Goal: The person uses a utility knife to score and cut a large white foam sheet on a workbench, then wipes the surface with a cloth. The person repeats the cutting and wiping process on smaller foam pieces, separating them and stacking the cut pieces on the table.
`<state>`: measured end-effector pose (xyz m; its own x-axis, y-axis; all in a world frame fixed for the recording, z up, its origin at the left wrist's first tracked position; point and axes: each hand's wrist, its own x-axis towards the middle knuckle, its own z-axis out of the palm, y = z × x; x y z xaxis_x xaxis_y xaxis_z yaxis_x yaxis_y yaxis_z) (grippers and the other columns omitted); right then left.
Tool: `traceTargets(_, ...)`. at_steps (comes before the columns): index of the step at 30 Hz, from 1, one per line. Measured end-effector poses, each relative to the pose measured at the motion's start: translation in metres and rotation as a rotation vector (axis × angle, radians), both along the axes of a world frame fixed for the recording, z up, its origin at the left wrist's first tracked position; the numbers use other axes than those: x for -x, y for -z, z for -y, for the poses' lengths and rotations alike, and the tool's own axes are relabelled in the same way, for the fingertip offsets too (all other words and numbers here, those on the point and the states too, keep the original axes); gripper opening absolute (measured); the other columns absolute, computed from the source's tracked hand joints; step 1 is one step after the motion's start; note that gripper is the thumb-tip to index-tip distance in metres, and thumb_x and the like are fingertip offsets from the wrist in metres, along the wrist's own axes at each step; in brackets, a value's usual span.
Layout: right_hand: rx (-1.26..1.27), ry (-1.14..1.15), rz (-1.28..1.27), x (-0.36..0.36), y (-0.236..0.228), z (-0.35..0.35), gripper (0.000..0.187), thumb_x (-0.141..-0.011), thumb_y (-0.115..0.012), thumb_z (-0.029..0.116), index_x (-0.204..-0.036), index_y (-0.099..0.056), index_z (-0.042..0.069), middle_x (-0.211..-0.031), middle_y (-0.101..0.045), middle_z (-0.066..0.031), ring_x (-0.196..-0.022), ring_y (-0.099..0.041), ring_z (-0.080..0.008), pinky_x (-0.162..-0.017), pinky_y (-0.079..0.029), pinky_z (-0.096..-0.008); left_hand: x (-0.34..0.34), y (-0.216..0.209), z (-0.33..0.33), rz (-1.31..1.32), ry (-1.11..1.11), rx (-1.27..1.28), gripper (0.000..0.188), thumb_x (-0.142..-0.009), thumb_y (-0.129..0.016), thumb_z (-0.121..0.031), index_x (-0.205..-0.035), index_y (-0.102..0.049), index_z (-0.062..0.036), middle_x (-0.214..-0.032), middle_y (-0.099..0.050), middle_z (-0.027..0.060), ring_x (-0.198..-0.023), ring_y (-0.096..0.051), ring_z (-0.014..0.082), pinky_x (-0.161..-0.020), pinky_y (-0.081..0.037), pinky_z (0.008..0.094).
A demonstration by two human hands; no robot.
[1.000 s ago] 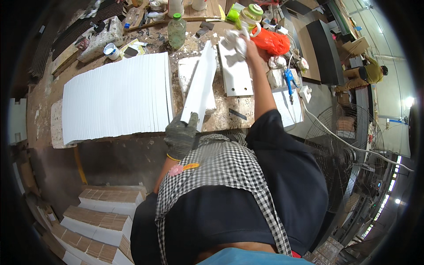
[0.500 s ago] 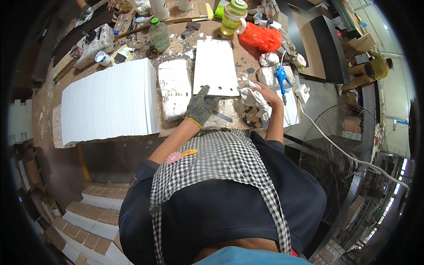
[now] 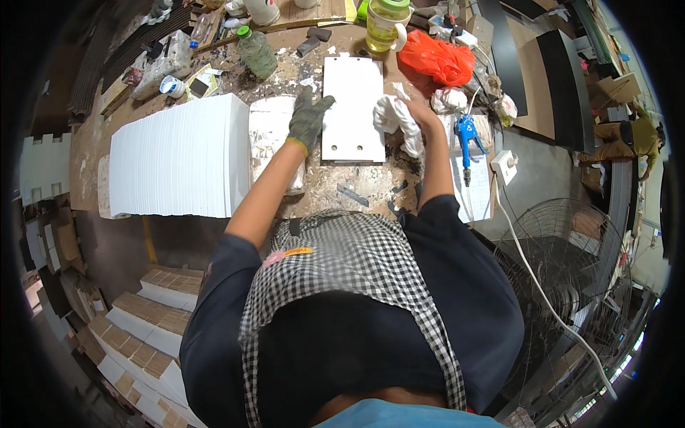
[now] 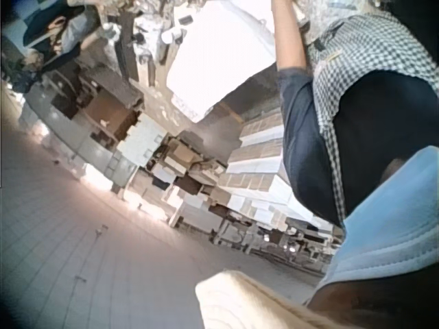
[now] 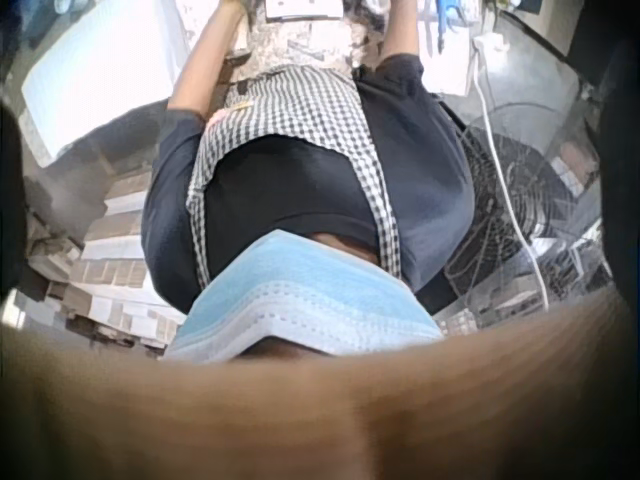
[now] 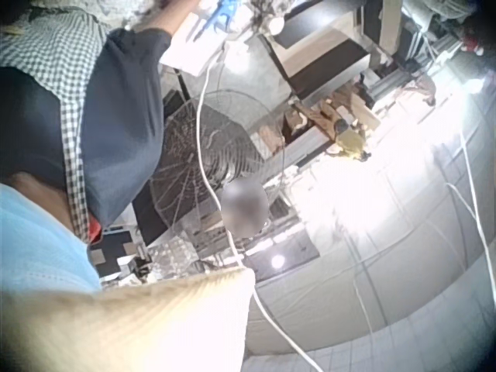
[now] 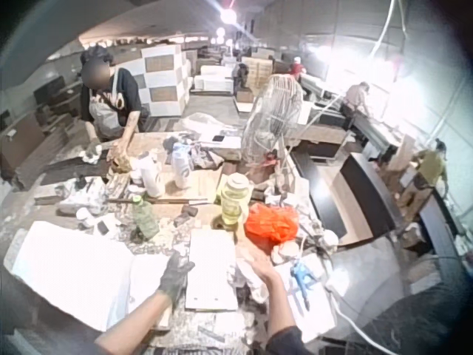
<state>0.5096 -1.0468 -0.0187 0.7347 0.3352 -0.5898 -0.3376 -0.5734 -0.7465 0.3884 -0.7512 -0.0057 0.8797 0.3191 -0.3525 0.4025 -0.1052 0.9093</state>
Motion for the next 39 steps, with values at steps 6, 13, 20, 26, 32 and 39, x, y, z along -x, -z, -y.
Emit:
traceTargets(6,0.033,-0.085,-0.064,-0.027,0.024,-0.034,0.065,-0.1,-0.055,0.042,-0.138,-0.054,-0.012,-0.14,-0.06,-0.023,-0.124,-0.059,-0.0304,-0.105,-0.045,-0.0416,-0.041,0.096,0.033,-0.083,0.092,-0.357,0.085,-0.086,-0.07,-0.029,-0.157,-0.032,-0.0018,-0.147,-0.052,0.0269,-0.13,-0.056,0.0341,-0.11,-0.044,0.0366)
traceTargets(13,0.171,0.015,0.171,-0.015,0.004,-0.03,0.059,-0.095,-0.065,0.042,-0.129,-0.062,-0.006,-0.114,-0.068,-0.0157,-0.099,-0.063,-0.0225,-0.089,-0.05,-0.0386,-0.016,0.021,0.044,-0.168,0.14,-0.173,0.075,-0.089,-0.07,-0.023,-0.153,-0.036,-0.0005,-0.116,-0.067,0.0196,-0.093,-0.067,0.0257,-0.078,-0.056,0.0368)
traceTargets(20,-0.41,-0.179,-0.038,0.033,-0.107,-0.151,0.066,-0.095,-0.067,0.038,-0.138,-0.054,-0.01,-0.121,-0.067,-0.0188,-0.104,-0.065,-0.0232,-0.091,-0.05,-0.0336,0.183,-0.088,-0.013,0.569,0.05,-0.637,0.037,-0.099,-0.063,-0.013,-0.135,-0.061,-0.0065,-0.144,-0.055,0.0186,-0.135,-0.053,0.0324,-0.111,-0.045,0.0419)
traceTargets(26,-0.283,-0.52,0.084,0.051,-0.107,-0.313,0.088,-0.091,-0.065,0.052,-0.154,-0.038,-0.003,-0.153,-0.046,-0.0262,-0.142,-0.044,-0.0379,-0.114,-0.036,-0.0428,0.324,-0.084,-0.031,-0.08,-0.494,-0.263,0.029,-0.096,-0.067,-0.022,-0.118,-0.067,-0.0023,-0.127,-0.064,0.0201,-0.111,-0.065,0.0348,-0.094,-0.054,0.0457)
traceTargets(32,-0.159,-0.561,0.214,0.063,-0.072,-0.351,0.085,-0.089,-0.066,0.047,-0.153,-0.041,-0.003,-0.147,-0.053,-0.0264,-0.136,-0.051,-0.036,-0.11,-0.041,-0.041,0.309,-0.018,-0.049,-0.139,-0.254,-0.916,0.031,-0.097,-0.065,-0.03,-0.106,-0.07,-0.0013,-0.119,-0.067,0.0225,-0.096,-0.067,0.0391,-0.086,-0.054,0.0486)
traceTargets(39,-0.276,-0.419,0.249,0.076,-0.069,-0.304,0.078,-0.087,-0.067,0.046,-0.149,-0.048,0.0,-0.139,-0.061,-0.0237,-0.124,-0.061,-0.0332,-0.107,-0.044,-0.0377,0.329,-0.009,-0.072,-0.412,-0.454,-1.146,0.036,-0.095,-0.066,-0.039,-0.114,-0.073,-0.0088,-0.098,-0.071,0.019,-0.09,-0.068,0.0369,-0.081,-0.054,0.0514)
